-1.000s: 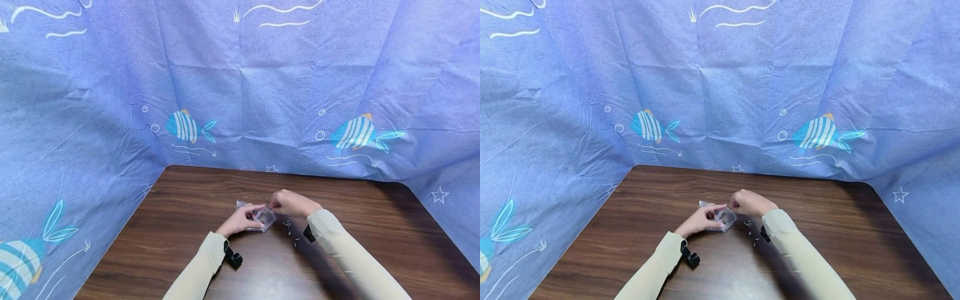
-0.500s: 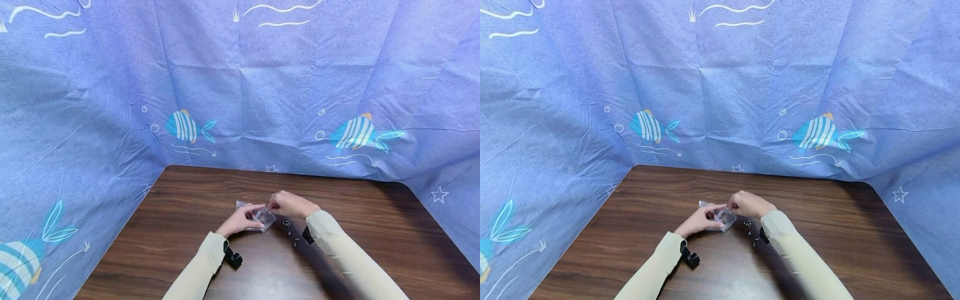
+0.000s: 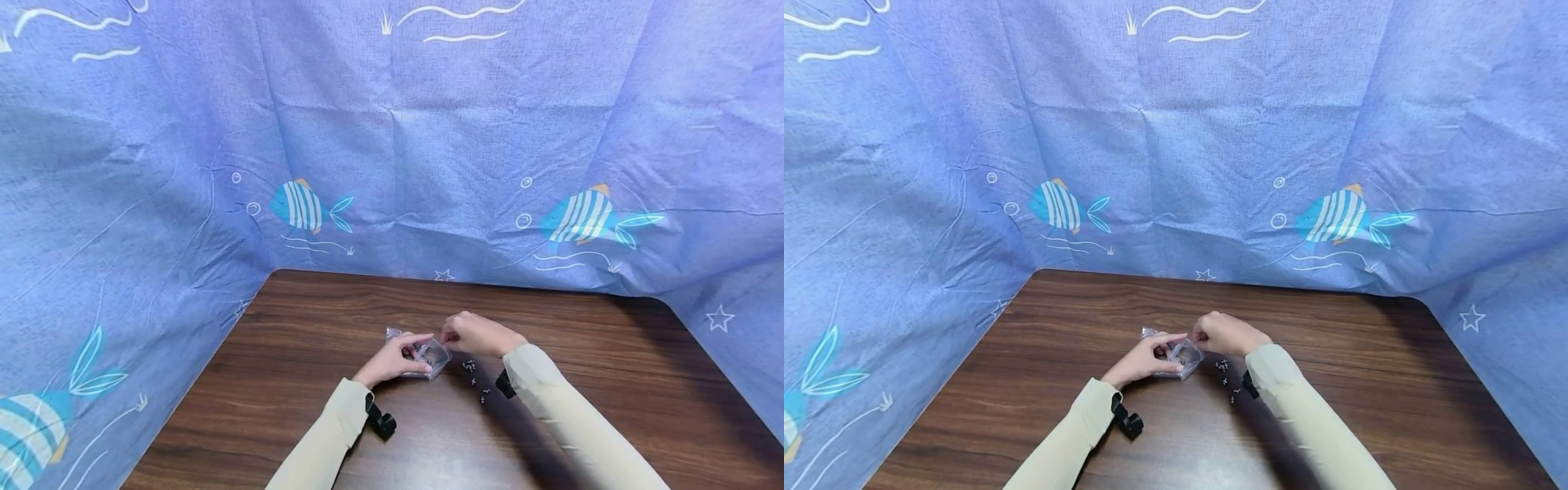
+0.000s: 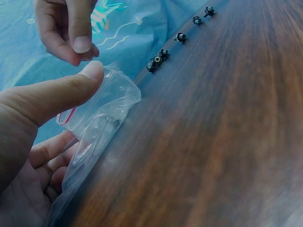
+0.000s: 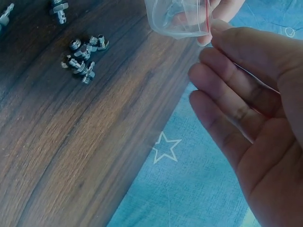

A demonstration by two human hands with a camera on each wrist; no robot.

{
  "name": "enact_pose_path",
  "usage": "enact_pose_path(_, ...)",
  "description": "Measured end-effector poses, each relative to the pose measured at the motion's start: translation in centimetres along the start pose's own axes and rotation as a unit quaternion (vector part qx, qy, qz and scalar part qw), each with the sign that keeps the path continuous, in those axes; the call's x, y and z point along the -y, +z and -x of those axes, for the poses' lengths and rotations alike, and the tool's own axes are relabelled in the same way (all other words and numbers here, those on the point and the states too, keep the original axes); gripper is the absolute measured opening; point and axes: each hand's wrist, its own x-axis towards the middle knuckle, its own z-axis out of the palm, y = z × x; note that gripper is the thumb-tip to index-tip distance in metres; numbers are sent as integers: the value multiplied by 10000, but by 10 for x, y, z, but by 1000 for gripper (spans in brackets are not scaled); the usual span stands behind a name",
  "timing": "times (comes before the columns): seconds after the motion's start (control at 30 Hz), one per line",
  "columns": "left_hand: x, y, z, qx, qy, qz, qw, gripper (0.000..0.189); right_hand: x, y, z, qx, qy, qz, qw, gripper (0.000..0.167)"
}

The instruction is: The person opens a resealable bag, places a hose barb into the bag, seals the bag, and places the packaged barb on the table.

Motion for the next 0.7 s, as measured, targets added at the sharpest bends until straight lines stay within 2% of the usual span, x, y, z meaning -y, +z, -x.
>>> enact_pose_path(0.3,0,1,0,-7,-31,92,10000,63,-8,2,13,226,199,-335,9990,3)
enact_pose_path(0.47,-2,0,1,-50,-19,225,9997,63,-15,4,19,222,246,-322,9989,3)
enact_pose_path(0.7,0,0,-1,4,-86,69,9999,63,-22,7,29,268,329,-290,9987,2)
